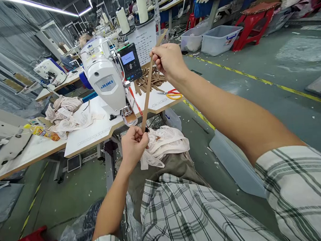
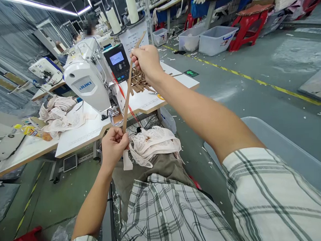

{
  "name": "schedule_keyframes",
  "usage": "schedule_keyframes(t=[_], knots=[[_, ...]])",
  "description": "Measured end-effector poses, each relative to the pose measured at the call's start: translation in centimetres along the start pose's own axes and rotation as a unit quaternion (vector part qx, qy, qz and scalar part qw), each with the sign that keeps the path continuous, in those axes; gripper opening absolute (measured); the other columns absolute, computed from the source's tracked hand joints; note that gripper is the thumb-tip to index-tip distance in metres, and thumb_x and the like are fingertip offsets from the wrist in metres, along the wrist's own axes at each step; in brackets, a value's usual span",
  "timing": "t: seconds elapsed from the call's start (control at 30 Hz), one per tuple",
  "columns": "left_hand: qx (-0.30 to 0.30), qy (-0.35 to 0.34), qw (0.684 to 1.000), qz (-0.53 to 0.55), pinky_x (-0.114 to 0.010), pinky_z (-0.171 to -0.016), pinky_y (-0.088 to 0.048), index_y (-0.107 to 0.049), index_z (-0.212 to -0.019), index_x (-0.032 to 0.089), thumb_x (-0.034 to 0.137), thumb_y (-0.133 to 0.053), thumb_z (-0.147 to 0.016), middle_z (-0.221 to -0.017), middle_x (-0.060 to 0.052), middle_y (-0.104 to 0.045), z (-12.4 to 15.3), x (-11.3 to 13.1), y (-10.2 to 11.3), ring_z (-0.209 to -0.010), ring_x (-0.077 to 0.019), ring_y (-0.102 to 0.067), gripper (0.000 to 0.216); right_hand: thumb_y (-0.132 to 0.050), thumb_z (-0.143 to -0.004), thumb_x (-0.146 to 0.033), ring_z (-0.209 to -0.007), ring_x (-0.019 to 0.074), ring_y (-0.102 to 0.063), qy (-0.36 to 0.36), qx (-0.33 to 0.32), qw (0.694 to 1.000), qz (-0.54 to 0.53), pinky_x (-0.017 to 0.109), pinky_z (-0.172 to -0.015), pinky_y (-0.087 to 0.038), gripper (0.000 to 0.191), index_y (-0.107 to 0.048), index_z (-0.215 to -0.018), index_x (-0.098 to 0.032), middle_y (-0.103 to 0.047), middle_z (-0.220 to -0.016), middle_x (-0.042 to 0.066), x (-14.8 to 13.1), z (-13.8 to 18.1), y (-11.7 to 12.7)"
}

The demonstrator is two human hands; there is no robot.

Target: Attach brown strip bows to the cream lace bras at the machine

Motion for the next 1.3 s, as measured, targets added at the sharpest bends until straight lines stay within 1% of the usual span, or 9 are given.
schedule_keyframes(t=[0.3,0.37,0.47,0.7,0.8,0.9,1.03,1.1,1.3], knots=[[-0.034,0.035,0.998,0.033,-0.023,-0.044,-0.038,-0.041,-0.074,0.024,0.024,-0.062,-0.085,-0.05,0.009,-0.048,0.8,-1.2,-1.5,-0.041,-0.0103,-0.054,0.023,-0.049,-0.095,-0.014,-0.05,0.0028,-0.028,-0.027,0.045,0.999,-0.014,0.027,-0.056,-0.022,0.024,-0.053,-0.072,-0.019,-0.041,-0.046,-0.014,3.0,-1.0,0.9],[-0.04,0.039,0.996,0.063,-0.024,-0.049,-0.043,-0.05,-0.087,0.023,0.027,-0.064,-0.086,-0.055,0.008,-0.054,0.6,-1.7,-1.7,-0.047,-0.0114,-0.058,0.014,-0.048,-0.096,-0.015,-0.051,0.0027,-0.027,-0.031,0.055,0.998,-0.022,0.027,-0.056,-0.021,0.024,-0.052,-0.072,-0.019,-0.04,-0.045,-0.014,3.4,-0.8,1.3],[-0.052,0.06,0.992,0.098,-0.024,-0.051,-0.044,-0.054,-0.116,0.021,0.035,-0.067,-0.088,-0.068,0.003,-0.067,0.1,-2.7,-1.3,-0.048,-0.0102,-0.056,0.034,-0.048,-0.097,-0.017,-0.047,0.0012,-0.029,-0.035,0.045,0.998,-0.028,0.027,-0.055,-0.022,0.024,-0.054,-0.074,-0.019,-0.043,-0.046,-0.014,3.9,-0.5,1.9],[-0.245,0.226,0.918,0.217,-0.025,-0.05,-0.047,-0.073,-0.094,0.015,0.053,-0.071,-0.085,-0.068,-0.006,-0.072,3.3,-5.6,0.5,-0.049,-0.013,-0.059,0.04,-0.042,-0.097,-0.004,-0.039,-0.0011,-0.028,-0.12,0.119,0.985,-0.016,0.021,-0.047,-0.022,0.033,-0.053,-0.069,-0.016,-0.039,-0.042,-0.014,5.7,-0.4,8.3],[-0.219,0.258,0.916,0.215,-0.035,-0.077,-0.058,-0.076,-0.1,0.015,0.054,-0.072,-0.084,-0.086,-0.011,-0.078,4.1,-6.4,1.9,-0.077,-0.0225,-0.072,0.042,-0.046,-0.096,-0.003,-0.039,-0.0016,-0.028,-0.141,0.098,0.985,-0.018,0.015,-0.042,-0.021,0.029,-0.056,-0.071,-0.013,-0.041,-0.045,-0.012,7.2,1.3,9.3],[-0.186,0.206,0.956,0.093,-0.036,-0.09,-0.053,-0.078,-0.104,0.017,0.054,-0.067,-0.088,-0.115,-0.013,-0.075,3.5,-6.5,3.5,-0.106,-0.0274,-0.068,0.041,-0.057,-0.094,-0.01,-0.039,-0.0016,-0.035,-0.157,0.027,0.987,-0.037,0.011,-0.038,-0.025,0.019,-0.062,-0.075,-0.01,-0.048,-0.051,-0.009,9.6,4.7,7.9],[-0.13,0.183,0.973,-0.046,-0.026,-0.065,-0.046,-0.079,-0.103,0.019,0.056,-0.062,-0.09,-0.092,-0.007,-0.076,2.8,-7.2,6.3,-0.079,-0.0193,-0.065,0.043,-0.074,-0.085,-0.019,-0.041,-0.0017,-0.044,-0.221,-0.041,0.963,-0.15,0.006,-0.038,-0.035,0.012,-0.064,-0.083,-0.014,-0.056,-0.058,-0.008,14.4,9.9,6.1],[-0.133,0.226,0.965,0.002,-0.024,-0.057,-0.041,-0.079,-0.101,0.017,0.057,-0.067,-0.087,-0.076,-0.005,-0.074,3.1,-8.2,7.1,-0.063,-0.0151,-0.059,0.044,-0.079,-0.079,-0.019,-0.04,-0.001,-0.045,-0.281,-0.04,0.941,-0.186,0.005,-0.038,-0.037,0.02,-0.06,-0.083,-0.016,-0.058,-0.057,-0.009,17.5,12.1,6.1],[-0.06,0.322,0.922,0.207,-0.02,-0.054,-0.047,-0.08,-0.095,0.012,0.042,-0.087,-0.071,-0.08,-0.009,-0.077,3.9,-8.8,9.6,-0.062,-0.0135,-0.064,0.039,-0.079,-0.079,-0.025,-0.036,-0.0001,-0.043,-0.377,-0.061,0.904,-0.194,0.006,-0.036,-0.038,0.023,-0.057,-0.083,-0.019,-0.052,-0.051,-0.011,24.4,17.1,6.6]])
Point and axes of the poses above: each hand's wrist, its own z-axis away from the middle knuckle, its own y-axis out of the back of the hand, x = y × z, the point moved 6 cm from there along -z, towards the middle knuckle
